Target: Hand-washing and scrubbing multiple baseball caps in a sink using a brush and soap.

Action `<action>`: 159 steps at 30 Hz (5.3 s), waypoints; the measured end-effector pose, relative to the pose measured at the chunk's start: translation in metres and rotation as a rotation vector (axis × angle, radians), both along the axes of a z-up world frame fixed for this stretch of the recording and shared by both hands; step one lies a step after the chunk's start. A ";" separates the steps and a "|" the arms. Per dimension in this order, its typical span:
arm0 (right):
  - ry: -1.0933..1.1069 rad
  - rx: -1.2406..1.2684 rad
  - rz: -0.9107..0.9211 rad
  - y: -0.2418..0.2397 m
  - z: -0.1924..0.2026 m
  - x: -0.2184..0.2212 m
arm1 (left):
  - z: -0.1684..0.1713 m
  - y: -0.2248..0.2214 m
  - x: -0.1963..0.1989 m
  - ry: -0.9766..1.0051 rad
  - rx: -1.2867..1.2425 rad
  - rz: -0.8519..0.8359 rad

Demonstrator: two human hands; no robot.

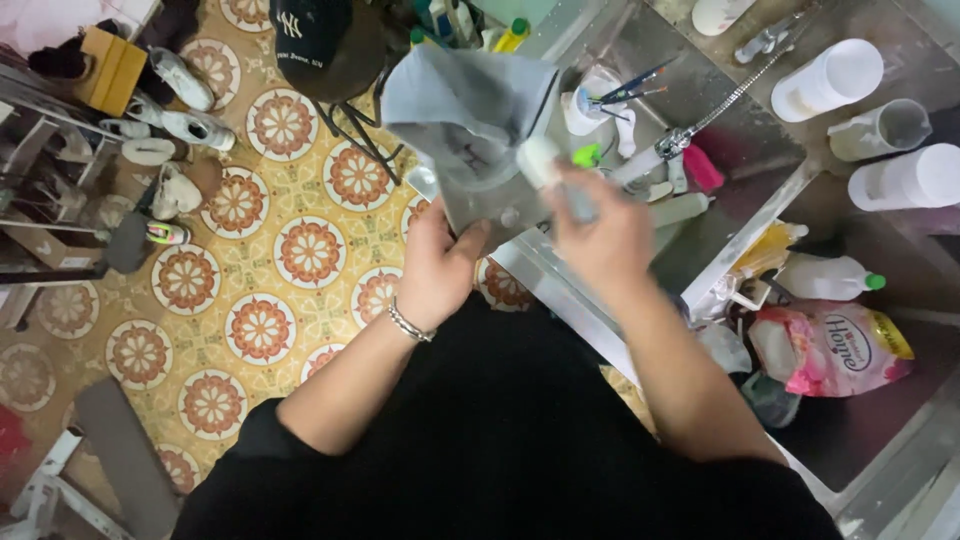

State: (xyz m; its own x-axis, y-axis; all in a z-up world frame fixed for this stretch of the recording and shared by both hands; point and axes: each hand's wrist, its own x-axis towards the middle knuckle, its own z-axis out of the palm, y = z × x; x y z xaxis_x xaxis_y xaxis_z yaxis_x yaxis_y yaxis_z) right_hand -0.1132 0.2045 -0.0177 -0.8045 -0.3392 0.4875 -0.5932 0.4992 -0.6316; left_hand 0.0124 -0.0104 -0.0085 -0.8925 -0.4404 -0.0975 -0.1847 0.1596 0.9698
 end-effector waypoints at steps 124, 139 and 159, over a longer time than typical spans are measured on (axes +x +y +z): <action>-1.262 -1.344 -0.566 0.168 -0.342 -0.108 | -0.436 0.167 -0.209 -0.545 1.308 0.289; -1.686 -0.917 -0.272 0.162 -0.306 -0.093 | -0.339 0.106 -0.125 -0.298 1.612 0.277; -0.861 -0.931 -0.507 0.150 -0.153 -0.040 | -0.077 0.087 -0.190 0.070 1.732 0.067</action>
